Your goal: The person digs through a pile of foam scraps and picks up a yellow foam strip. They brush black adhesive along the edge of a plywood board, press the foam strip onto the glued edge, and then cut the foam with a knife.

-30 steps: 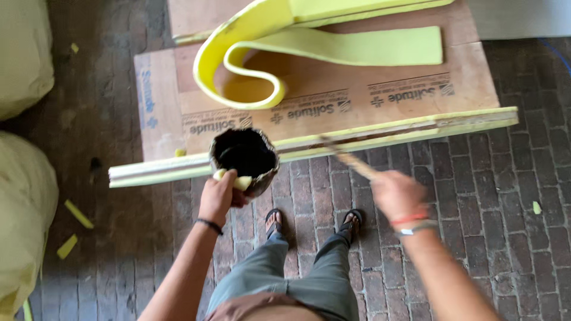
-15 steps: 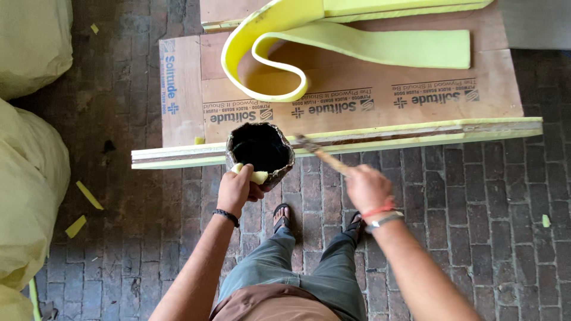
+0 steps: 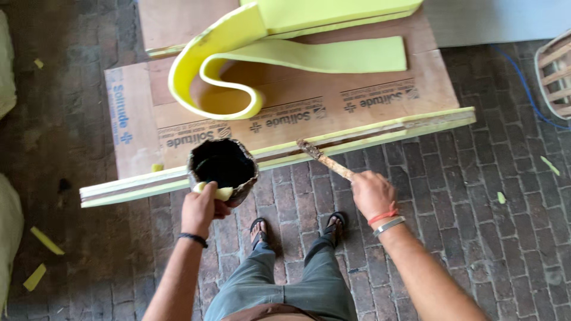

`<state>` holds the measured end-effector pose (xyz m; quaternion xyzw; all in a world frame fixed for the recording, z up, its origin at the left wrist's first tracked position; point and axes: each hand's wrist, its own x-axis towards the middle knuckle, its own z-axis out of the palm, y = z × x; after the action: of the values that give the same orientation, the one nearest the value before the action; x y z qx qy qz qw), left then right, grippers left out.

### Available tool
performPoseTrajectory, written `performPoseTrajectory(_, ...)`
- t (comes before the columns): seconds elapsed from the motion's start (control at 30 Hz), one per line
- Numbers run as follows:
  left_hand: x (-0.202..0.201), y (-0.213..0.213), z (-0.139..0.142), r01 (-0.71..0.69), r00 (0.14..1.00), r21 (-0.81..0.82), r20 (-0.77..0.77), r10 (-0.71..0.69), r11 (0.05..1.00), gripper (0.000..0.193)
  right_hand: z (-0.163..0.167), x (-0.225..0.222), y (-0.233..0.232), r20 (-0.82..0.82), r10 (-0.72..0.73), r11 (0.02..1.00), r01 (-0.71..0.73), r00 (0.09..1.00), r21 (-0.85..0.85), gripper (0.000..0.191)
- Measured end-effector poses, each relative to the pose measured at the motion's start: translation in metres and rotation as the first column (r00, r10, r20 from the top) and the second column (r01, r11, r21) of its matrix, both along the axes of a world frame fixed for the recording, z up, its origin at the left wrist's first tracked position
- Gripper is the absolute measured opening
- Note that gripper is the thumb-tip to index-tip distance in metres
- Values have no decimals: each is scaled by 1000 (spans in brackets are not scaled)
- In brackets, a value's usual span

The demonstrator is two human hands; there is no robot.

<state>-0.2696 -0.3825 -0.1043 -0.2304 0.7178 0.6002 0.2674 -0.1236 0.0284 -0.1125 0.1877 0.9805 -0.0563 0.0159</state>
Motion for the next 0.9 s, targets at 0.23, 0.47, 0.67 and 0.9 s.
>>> performPoseTrajectory(0.23, 18, 4, 9, -45, 998, 64, -48, 48, 997, 48, 36, 40, 147, -82, -354, 927, 361, 932, 98, 17)
performPoseTrajectory(0.47, 29, 4, 14, -201, 973, 73, -99, 207, 977, 50, -22, 14, 41, -91, -67, 992, 57, 994, -109, 16)
performPoseTrajectory(0.67, 40, -15, 21, -306, 946, 50, -95, 310, 951, 49, -2, -38, -82, -212, 173, 940, -226, 962, -257, 9)
performPoseTrajectory(0.9, 35, -58, 19, -295, 946, 41, -131, 298, 955, 54, -32, -73, -198, -36, 209, 873, -203, 977, -443, 21)
